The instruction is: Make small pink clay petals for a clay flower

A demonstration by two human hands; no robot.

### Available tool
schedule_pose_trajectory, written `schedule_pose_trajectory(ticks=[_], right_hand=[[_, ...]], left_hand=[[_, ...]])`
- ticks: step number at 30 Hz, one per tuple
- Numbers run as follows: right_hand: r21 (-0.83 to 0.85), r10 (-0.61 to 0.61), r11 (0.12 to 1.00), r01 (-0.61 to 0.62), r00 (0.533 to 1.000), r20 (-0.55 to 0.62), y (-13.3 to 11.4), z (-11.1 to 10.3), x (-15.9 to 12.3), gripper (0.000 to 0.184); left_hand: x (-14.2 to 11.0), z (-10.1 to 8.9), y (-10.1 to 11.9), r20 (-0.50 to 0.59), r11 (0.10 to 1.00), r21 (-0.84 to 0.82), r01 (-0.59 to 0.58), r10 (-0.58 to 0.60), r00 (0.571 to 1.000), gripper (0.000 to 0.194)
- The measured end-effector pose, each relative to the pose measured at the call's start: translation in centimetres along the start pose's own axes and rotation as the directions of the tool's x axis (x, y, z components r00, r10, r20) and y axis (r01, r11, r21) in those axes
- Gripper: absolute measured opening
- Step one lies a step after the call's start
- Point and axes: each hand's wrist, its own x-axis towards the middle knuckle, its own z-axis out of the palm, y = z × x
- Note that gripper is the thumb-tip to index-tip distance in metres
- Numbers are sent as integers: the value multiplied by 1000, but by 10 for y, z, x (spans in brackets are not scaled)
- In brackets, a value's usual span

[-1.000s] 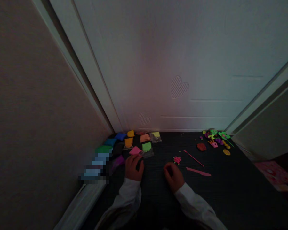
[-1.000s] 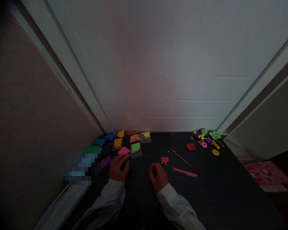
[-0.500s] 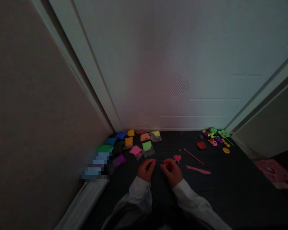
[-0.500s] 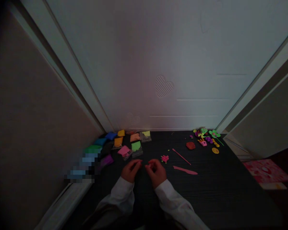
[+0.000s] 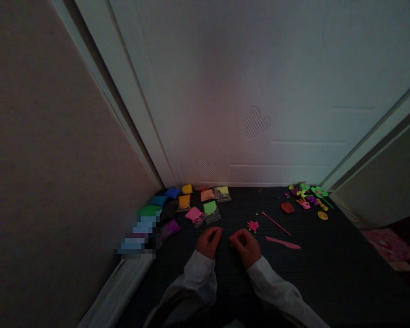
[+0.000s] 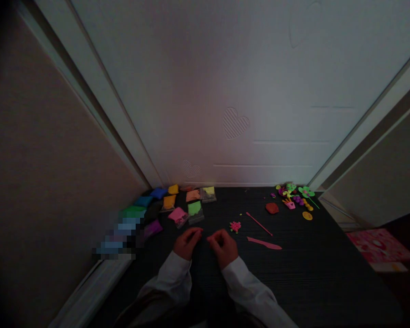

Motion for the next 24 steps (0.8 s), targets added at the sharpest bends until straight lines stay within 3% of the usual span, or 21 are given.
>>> schedule_pose_trajectory(ticks=[5, 13, 19, 24], right_hand=[[-51, -60, 997, 59, 998, -28, 2, 0, 0, 19], [34, -100, 994, 100, 995, 0, 3, -1, -1, 29], [-27, 3, 1000, -3, 1000, 15, 4, 0, -3, 19], [-117, -13, 993, 14, 1000, 7, 1, -4, -4, 27]], left_hand=[[0, -1, 2, 7, 1000, 3, -7, 7, 1000, 28], [0, 0, 1, 12, 1000, -10, 5, -5, 1000, 29], [0, 0, 0, 11, 1000, -18, 14, -13, 1000, 29], [0, 0, 0, 23, 1000, -19, 22, -21, 999, 28]])
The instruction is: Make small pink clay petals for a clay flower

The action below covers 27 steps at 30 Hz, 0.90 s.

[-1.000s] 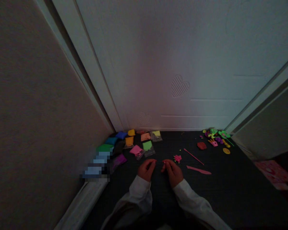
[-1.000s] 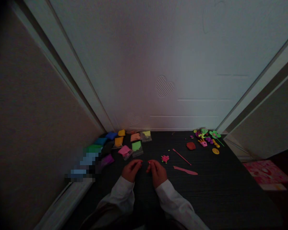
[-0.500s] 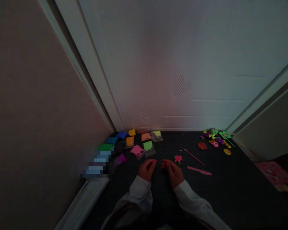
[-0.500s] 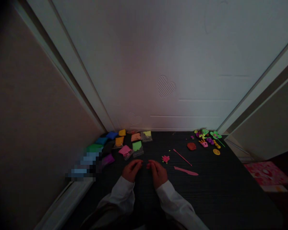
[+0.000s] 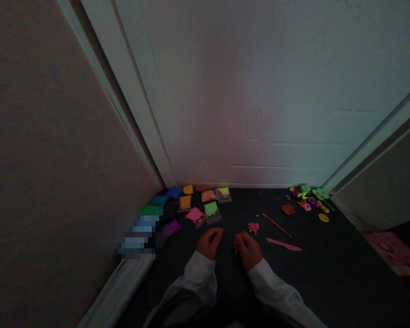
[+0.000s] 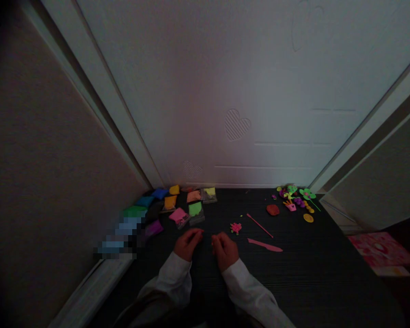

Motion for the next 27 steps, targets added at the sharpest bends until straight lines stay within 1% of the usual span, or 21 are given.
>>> schedule_pose_trajectory(ticks=[3, 6, 8, 12, 14, 16, 18, 21, 23, 25, 27], right_hand=[[-18, -15, 1000, 14, 999, -43, 1, -1, 0, 29], [0, -13, 1000, 13, 997, -78, 2, 1, 0, 22], [10, -27, 1000, 28, 997, -78, 1, 3, 1, 18], [2, -150, 989, 150, 987, -56, -2, 2, 4, 16], [26, -173, 984, 175, 983, -58, -2, 0, 5, 20], [77, -139, 987, 143, 989, -60, -2, -1, 5, 26], [127, -86, 988, 92, 995, -53, 0, 0, 4, 28], [178, -31, 983, 35, 999, -28, 4, 4, 4, 24], [202, -3, 979, 9, 1000, -31, 6, 6, 3, 21], [192, 8, 981, 3, 998, -56, 6, 7, 3, 23], [137, -12, 990, 22, 997, -73, 5, 6, 3, 22]], left_hand=[[0, 0, 0, -2, 1000, 11, -8, 8, 1000, 28], [0, 0, 0, -1, 1000, 21, -13, 13, 1000, 27], [0, 0, -1, 7, 999, 25, -20, 20, 1000, 26], [1, 0, -2, 3, 999, 35, -32, 31, 999, 26], [1, 0, -3, 0, 999, 30, -30, 31, 1000, 27], [1, 0, -2, -2, 999, 25, -24, 24, 1000, 27], [1, 0, -2, -2, 1000, 27, -16, 17, 1000, 28], [0, 0, 0, -6, 1000, 24, -6, 6, 1000, 28], [0, 0, 2, -14, 1000, 26, -2, 2, 1000, 28], [0, 0, 3, -12, 999, 32, -3, 4, 1000, 28], [0, -1, 4, 2, 999, 39, -13, 13, 1000, 28]])
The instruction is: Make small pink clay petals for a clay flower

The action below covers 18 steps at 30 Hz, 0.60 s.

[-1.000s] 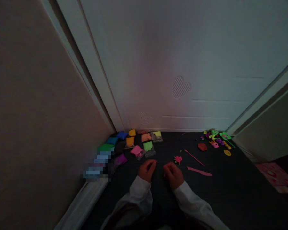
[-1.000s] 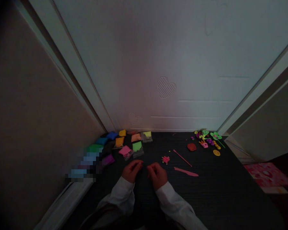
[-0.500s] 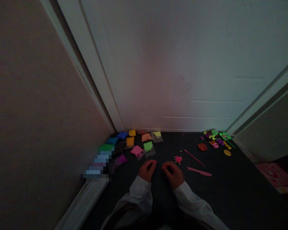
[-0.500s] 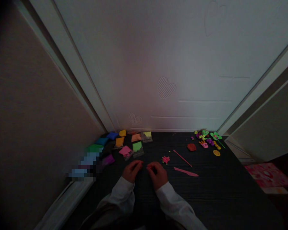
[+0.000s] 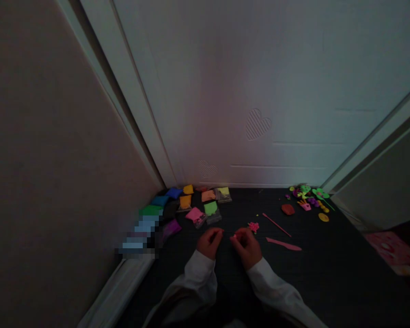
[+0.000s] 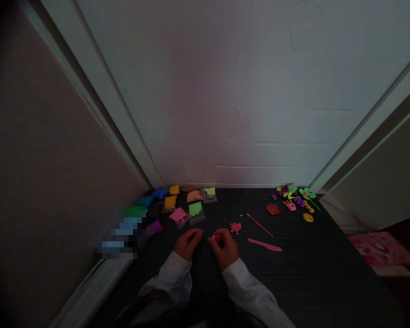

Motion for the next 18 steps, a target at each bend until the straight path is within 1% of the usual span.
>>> schedule_pose_trajectory(ticks=[3, 6, 11, 15, 18], right_hand=[[-102, -74, 992, 77, 997, 29, -6, -3, 0, 19], [-134, -117, 983, 123, 992, 55, -11, -5, 1, 22], [-140, -44, 988, 58, 994, 99, -12, -6, 0, 26], [-127, 11, 992, -1, 997, 77, -9, -3, -2, 21], [-101, 7, 995, 0, 997, 70, -9, -1, -2, 20]], left_hand=[[0, -1, 0, 10, 1000, 7, -13, 12, 1000, 28], [0, -1, -1, 10, 1000, 2, -9, 9, 1000, 27], [0, 0, -3, 18, 1000, 4, -3, 2, 1000, 26], [0, 0, -2, 12, 1000, -3, -9, 9, 1000, 26], [0, 0, -2, 13, 1000, -9, -4, 4, 1000, 26]])
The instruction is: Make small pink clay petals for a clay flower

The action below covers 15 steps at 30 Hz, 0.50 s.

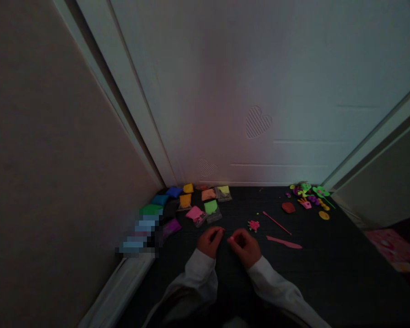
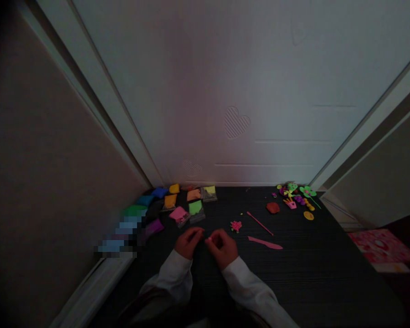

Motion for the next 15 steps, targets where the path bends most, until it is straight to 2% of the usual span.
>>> schedule_pose_trajectory(ticks=[7, 10, 15], right_hand=[[83, -37, 996, 34, 999, 36, -5, -4, 1, 27], [90, -34, 996, 29, 998, 49, -4, -5, 1, 29], [80, -15, 997, 13, 999, 34, 0, -2, 0, 18]], left_hand=[[-1, -1, 4, -6, 1000, 1, 24, -24, 1000, 27], [-2, -4, 10, 39, 999, 12, 38, -38, 999, 27], [-2, -7, 15, 73, 999, 27, 23, -25, 997, 25]])
